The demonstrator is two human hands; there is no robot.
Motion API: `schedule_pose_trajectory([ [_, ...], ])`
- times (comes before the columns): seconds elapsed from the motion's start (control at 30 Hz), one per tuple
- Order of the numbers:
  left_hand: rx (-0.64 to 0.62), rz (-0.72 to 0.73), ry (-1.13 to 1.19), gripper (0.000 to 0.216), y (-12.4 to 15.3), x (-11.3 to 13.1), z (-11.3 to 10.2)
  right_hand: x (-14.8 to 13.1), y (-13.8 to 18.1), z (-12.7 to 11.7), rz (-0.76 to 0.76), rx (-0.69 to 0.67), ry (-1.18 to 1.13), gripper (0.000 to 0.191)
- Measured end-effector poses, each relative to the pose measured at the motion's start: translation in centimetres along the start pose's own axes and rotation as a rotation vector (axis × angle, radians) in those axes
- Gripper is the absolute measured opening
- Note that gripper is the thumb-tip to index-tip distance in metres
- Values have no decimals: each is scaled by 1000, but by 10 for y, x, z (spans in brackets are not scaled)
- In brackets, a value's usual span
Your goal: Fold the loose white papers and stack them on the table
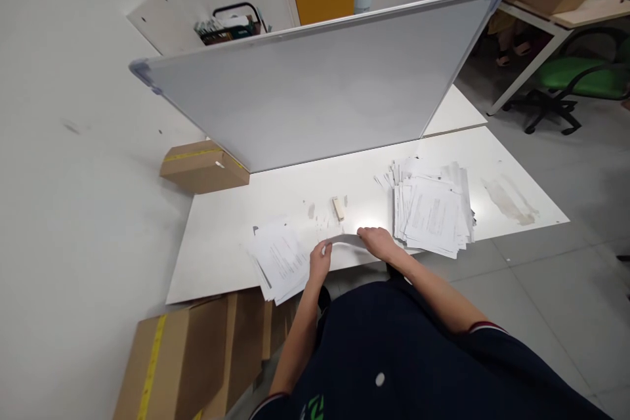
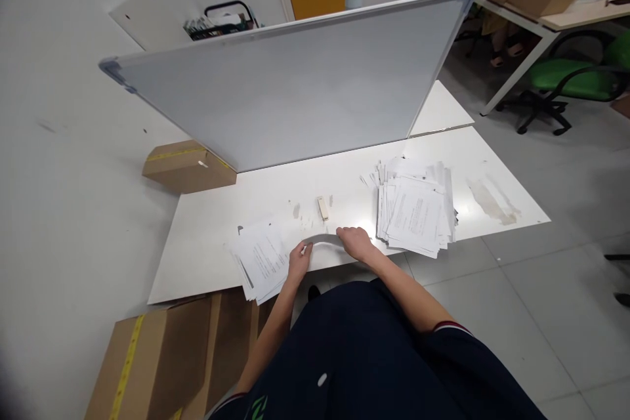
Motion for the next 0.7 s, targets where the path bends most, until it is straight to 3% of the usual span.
schedule_pose_trajectory([
  [0.13,106,-325,379,45,1,-14,2,31,1,17,239,27,-511,21],
  [0.2,29,-488,540,50,9,-20,18,47,6,44,416,-47,-800,22],
  [0.3,-128,-656,570,44,26,-26,45,64,22,88,669,-129,-1043,23],
  [0.43,-105,-734,485,34,36,-33,61,79,33,115,785,-70,-1131,23],
  [0.7,-105,-707,416,33,22,-25,70,96,23,118,811,-9,-1101,24],
])
Point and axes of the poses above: each hand's wrist, its own y-axis away from the middle knuckle, its own z-axis out of the palm, x = y × z, the point moved 6 cm from there along -y, towards the middle knuckle, and after that the axes turned 7 degrees about x, right-handed, at the moved point
